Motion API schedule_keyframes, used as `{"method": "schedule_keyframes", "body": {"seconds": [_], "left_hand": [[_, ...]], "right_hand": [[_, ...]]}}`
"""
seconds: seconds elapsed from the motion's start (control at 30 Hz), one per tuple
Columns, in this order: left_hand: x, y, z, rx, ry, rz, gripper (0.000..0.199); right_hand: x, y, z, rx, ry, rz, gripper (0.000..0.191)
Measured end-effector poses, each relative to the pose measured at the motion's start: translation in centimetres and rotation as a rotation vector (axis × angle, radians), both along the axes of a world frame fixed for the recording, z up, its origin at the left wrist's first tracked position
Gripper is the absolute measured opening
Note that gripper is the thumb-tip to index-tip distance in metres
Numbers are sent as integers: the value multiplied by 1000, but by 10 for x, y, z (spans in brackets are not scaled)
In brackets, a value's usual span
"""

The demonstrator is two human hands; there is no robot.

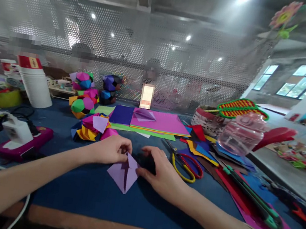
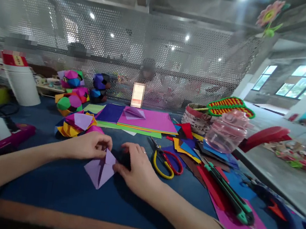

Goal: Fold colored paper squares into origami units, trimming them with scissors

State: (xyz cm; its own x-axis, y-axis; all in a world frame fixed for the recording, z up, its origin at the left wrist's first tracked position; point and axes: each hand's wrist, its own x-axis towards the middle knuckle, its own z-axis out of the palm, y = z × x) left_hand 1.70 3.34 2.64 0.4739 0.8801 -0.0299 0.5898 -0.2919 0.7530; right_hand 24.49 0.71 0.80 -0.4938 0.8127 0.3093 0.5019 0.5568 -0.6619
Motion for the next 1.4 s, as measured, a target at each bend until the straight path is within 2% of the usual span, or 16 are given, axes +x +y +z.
{"method": "schedule_keyframes", "body": {"seconds": [0.07, 0.23, 0.47, 0.57, 0.67, 0.77, 0.93, 1.13, 1.4], "left_hand": [[-4, 2, -2, -22, -63, 61, 13], [-11, 10, -5, -44, -261, 195, 23], [-18, 15, -10, -63, -436, 282, 30], [-22, 17, -13, -81, -454, 306, 31], [-26, 22, -16, -101, -451, 319, 31], [-27, 24, -18, -115, -442, 317, 30], [-22, 19, -17, -133, -432, 296, 29], [-21, 14, -13, -142, -441, 277, 30], [-22, 13, -15, -169, -449, 244, 29]], "right_hand": [[-2, 5, 1, -25, 44, -11, 44], [-17, 22, 9, -156, 178, -1, 43], [-51, 47, 18, -274, 280, 8, 31], [-55, 52, 16, -290, 308, 66, 28], [-53, 52, 10, -344, 335, 119, 33], [-50, 51, 2, -416, 356, 87, 39], [-46, 51, -5, -490, 348, 41, 32], [-42, 52, -6, -452, 338, 52, 28], [-40, 55, -9, -416, 311, 47, 27]]}}
